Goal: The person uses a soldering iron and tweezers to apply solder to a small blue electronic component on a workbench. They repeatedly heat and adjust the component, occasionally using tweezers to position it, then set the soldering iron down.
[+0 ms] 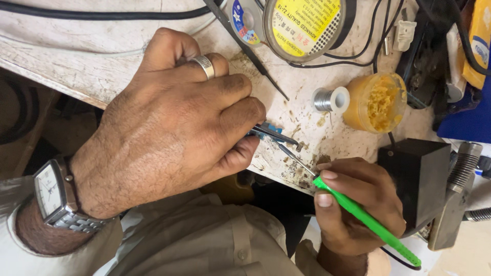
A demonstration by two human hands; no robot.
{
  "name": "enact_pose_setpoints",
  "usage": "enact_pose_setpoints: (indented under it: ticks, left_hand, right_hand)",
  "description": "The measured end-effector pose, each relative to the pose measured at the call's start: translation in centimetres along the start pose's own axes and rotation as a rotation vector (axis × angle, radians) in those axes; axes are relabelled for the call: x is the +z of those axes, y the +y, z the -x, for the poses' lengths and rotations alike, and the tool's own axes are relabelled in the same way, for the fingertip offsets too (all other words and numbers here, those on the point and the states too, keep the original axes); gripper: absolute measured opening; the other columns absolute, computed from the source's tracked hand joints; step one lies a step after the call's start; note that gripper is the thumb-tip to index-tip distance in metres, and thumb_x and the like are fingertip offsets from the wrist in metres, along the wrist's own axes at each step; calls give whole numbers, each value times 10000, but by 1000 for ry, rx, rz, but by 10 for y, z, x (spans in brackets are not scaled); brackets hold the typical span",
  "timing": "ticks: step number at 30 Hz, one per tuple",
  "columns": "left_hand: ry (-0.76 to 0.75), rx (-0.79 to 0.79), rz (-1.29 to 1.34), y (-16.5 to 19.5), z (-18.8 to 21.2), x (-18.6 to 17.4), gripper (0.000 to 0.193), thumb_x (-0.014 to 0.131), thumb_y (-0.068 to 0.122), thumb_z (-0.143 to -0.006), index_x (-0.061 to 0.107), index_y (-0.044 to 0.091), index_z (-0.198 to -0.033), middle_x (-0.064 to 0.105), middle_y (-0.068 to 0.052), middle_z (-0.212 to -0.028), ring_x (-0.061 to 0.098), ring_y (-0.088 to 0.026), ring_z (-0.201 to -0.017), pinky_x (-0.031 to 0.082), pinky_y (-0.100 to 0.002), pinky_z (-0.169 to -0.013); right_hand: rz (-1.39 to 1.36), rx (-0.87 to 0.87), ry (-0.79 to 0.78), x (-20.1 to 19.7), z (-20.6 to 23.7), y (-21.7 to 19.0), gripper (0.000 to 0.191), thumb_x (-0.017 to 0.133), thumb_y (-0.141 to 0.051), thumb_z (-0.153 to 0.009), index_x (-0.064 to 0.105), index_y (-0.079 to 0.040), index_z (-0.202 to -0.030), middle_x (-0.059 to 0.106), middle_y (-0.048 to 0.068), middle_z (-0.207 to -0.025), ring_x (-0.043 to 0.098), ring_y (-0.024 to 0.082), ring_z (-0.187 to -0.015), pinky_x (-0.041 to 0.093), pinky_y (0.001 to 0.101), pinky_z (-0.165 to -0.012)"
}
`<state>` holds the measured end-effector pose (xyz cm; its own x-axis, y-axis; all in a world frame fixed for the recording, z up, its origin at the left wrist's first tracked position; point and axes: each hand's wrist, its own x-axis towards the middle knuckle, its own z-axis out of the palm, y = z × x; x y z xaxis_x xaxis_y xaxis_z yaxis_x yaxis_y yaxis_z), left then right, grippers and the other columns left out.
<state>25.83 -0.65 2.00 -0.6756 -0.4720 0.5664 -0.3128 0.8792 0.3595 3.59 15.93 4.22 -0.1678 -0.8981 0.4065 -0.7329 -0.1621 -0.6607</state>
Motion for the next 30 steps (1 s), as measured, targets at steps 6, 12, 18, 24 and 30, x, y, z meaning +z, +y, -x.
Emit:
enact_pose_setpoints:
  ticks: [6,12,18,24,30]
  left_hand:
    - [-2,-1,5,0,0,-1,241,779,350,-885,753,117,-940,695,4,-883,610,-169,-792,399,-405,-926]
    - [-19,-2,8,0,0,-2,247,784,354,-883,752,116,-938,684,5,-870,611,-173,-801,397,-409,-925]
    - [-1,6,5,0,0,-2,253,781,352,-870,752,112,-942,689,1,-883,609,-173,-809,396,-407,-920]
    - [-10,1,-21,0,0,-2,255,778,370,-887,757,121,-939,689,11,-875,608,-165,-807,401,-401,-920]
    - [-3,4,-10,0,0,-1,250,778,361,-884,754,117,-935,689,10,-879,605,-164,-799,399,-401,-915]
  right_hand:
    - [-23,20,2,0,1,-1,194,778,-180,-962,698,-57,-1090,724,160,-989,743,200,-837,606,257,-760]
    - [-13,2,-9,0,0,0,191,781,-180,-976,698,-55,-1094,726,153,-993,744,196,-849,605,254,-768]
    - [-9,13,-15,0,0,-1,196,774,-181,-978,697,-59,-1110,725,149,-990,743,194,-842,605,252,-764]
    - [-4,-3,-16,1,1,-1,189,783,-183,-992,695,-51,-1093,727,153,-1000,743,201,-864,603,259,-790]
    - [6,5,-10,1,1,-1,197,780,-198,-981,697,-62,-1096,727,148,-990,745,199,-859,605,258,-780]
